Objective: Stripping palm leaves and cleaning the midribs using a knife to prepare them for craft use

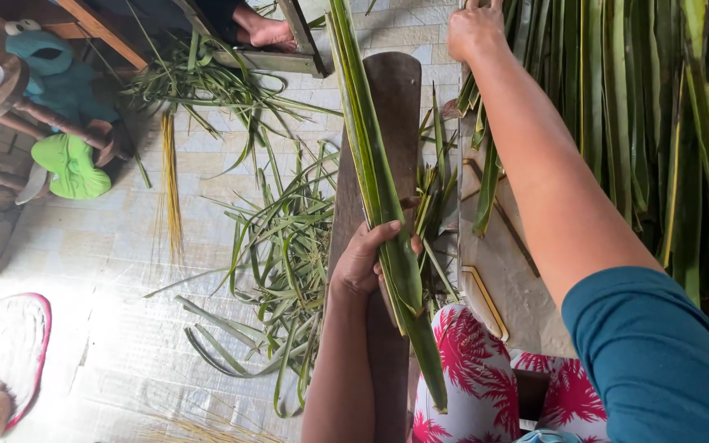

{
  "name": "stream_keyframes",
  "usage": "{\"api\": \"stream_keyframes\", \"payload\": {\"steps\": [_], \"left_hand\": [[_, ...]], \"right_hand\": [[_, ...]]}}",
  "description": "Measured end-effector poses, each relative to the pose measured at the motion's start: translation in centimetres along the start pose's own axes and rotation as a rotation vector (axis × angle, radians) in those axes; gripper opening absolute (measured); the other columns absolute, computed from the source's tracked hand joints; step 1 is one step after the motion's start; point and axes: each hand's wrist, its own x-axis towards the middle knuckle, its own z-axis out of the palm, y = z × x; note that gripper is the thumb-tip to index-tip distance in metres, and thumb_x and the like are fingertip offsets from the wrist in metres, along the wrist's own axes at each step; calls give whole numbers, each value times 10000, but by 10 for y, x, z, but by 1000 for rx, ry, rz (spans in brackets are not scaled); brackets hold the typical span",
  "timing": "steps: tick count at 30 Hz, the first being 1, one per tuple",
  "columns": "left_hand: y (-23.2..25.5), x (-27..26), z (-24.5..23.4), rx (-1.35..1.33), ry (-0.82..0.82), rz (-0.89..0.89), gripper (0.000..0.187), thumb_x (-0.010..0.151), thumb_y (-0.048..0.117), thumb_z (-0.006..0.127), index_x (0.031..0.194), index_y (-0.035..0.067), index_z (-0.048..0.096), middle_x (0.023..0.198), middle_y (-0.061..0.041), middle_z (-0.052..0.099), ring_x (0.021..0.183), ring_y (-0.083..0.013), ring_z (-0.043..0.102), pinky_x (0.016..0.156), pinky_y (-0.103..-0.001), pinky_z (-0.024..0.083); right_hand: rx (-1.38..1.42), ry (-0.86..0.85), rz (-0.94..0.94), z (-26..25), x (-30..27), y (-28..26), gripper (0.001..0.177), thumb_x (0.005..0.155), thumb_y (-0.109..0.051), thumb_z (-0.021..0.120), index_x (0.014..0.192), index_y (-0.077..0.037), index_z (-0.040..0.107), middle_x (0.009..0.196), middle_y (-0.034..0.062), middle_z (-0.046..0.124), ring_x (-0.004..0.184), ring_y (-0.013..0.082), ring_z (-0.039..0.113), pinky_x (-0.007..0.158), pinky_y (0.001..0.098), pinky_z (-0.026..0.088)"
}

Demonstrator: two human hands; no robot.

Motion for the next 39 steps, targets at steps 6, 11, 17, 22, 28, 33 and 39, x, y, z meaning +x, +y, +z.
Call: {"api": "stream_keyframes", "payload": {"steps": [6,11,17,22,28,33,39], "left_hand": [[-2,1,-3,-43,-36,0,513,904,172,601,1348,-49,470,749,-170,670,326,-50,317,258,-140,230],[-2,2,-5,-29,-77,0,507,928,194,578,1374,-10,451,773,-159,662,328,-43,316,265,-142,247],[-8,4,-15,-55,-99,30,463,930,207,602,1325,5,468,777,-136,678,335,-42,340,265,-150,269],[-21,10,-17,-104,31,114,234,897,139,614,933,-56,491,708,-299,624,258,-37,354,179,-214,312],[-20,11,-25,-148,49,126,228,907,148,627,944,-19,477,735,-301,620,254,-49,332,174,-234,319],[-16,9,-22,-160,35,113,190,896,144,633,897,27,483,728,-271,645,268,-58,366,199,-222,334],[-16,9,-19,-164,30,106,204,887,155,641,859,0,512,709,-259,636,267,-40,330,189,-220,329]], "right_hand": [[-262,137,-131,43,25,1,231,886,34,579,1065,18,724,1363,325,553,1342,432,420,1150,613,32],[-138,53,-142,-27,-75,-40,226,830,22,692,1055,18,670,1001,201,580,886,344,598,1061,562,299],[100,-116,-203,-92,-208,-76,237,892,138,531,690,20,571,792,219,485,436,170,500,688,366,384],[146,-58,-392,-47,-263,-85,155,819,35,603,795,90,746,785,300,704,810,457,711,702,545,568],[256,-217,-446,-61,-248,-67,192,845,22,525,756,43,694,657,201,652,588,308,680,577,449,588],[123,261,-338,-50,-173,-17,361,1025,-331,561,1268,-96,687,1270,263,644,1269,417,516,1040,642,238],[194,51,-12,-93,-208,-13,712,990,-565,398,1392,-3,568,1488,300,417,1333,566,341,1032,739,141]]}}
